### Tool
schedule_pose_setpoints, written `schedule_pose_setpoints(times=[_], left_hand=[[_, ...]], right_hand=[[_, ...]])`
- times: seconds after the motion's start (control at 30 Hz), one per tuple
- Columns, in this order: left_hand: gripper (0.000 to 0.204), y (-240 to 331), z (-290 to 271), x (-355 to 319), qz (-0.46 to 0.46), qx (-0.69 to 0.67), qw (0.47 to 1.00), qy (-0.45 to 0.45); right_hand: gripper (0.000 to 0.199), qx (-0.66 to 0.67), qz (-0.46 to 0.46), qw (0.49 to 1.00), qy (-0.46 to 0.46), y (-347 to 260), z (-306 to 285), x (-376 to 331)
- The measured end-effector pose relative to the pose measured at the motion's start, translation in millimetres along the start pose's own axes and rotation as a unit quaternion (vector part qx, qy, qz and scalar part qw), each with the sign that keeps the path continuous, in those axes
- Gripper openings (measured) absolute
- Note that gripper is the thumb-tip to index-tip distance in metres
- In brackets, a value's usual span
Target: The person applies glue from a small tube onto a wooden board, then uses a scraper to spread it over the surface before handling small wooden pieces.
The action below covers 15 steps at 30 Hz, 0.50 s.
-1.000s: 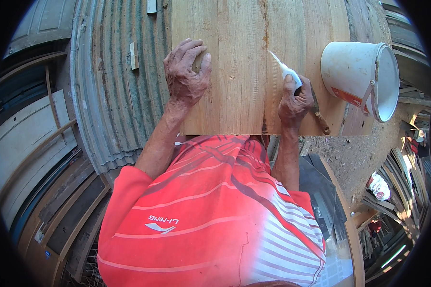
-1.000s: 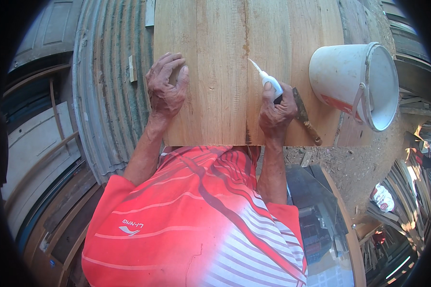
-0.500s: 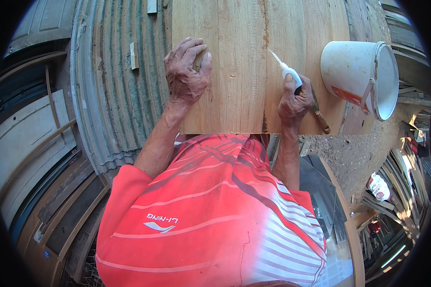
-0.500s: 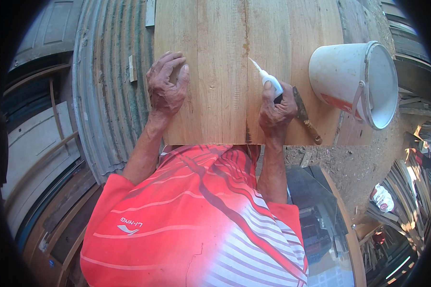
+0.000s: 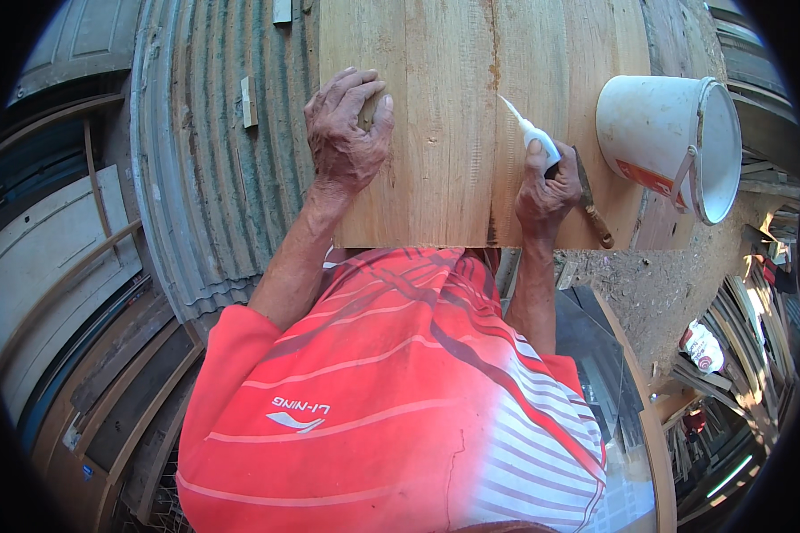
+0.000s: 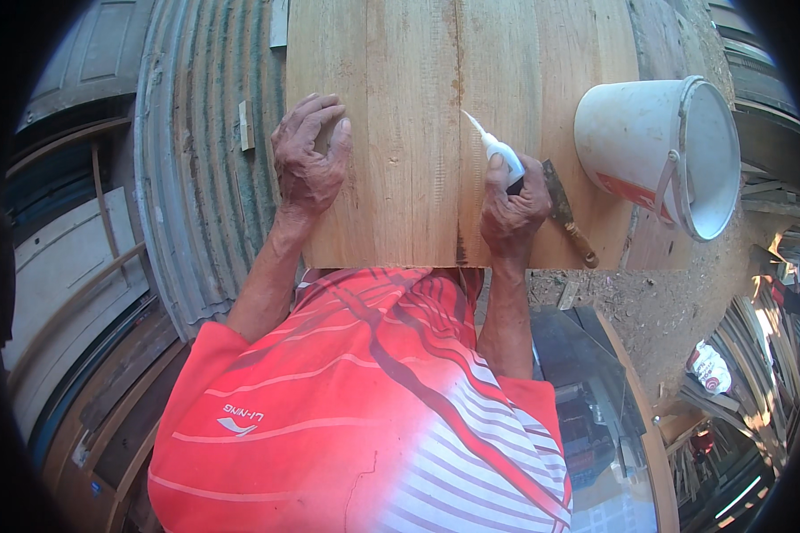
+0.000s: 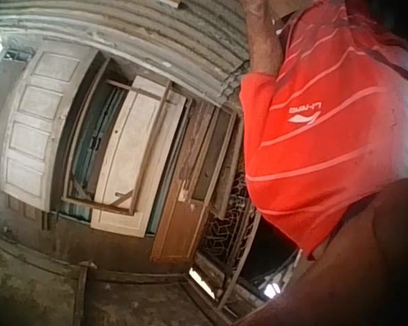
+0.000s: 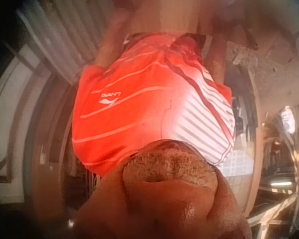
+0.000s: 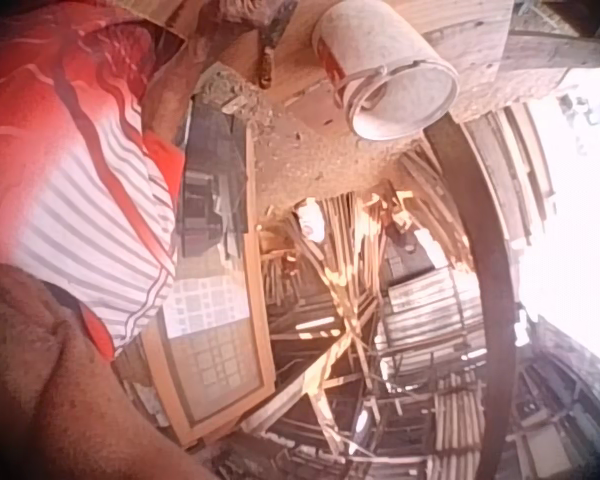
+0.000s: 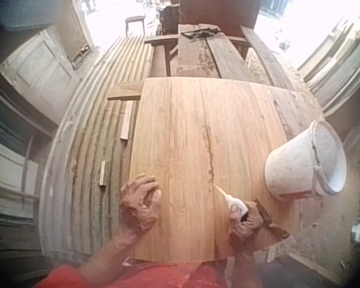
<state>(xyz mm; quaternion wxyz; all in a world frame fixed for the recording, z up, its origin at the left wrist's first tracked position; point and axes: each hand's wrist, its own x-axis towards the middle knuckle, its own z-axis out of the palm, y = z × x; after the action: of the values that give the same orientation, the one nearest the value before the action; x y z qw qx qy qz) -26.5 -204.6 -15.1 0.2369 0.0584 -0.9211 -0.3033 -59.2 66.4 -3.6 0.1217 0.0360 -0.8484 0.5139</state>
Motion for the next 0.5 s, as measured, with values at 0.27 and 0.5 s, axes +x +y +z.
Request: schedule_pose_setpoints(times=[0.27, 0.5], left_hand=[[0.019, 7.9, -5.2, 2.7, 0.007, 0.02, 1.0, -0.004], [0.023, -0.4, 1.6, -0.8, -0.009, 0.001, 1.0, -0.004]], right_hand=[[0.018, 0.01, 0.002, 1.0, -0.002, 0.7, -1.1, -0.3], [0.018, 0.029, 0.003, 1.0, 0.004, 0.5, -3.5, -1.5]])
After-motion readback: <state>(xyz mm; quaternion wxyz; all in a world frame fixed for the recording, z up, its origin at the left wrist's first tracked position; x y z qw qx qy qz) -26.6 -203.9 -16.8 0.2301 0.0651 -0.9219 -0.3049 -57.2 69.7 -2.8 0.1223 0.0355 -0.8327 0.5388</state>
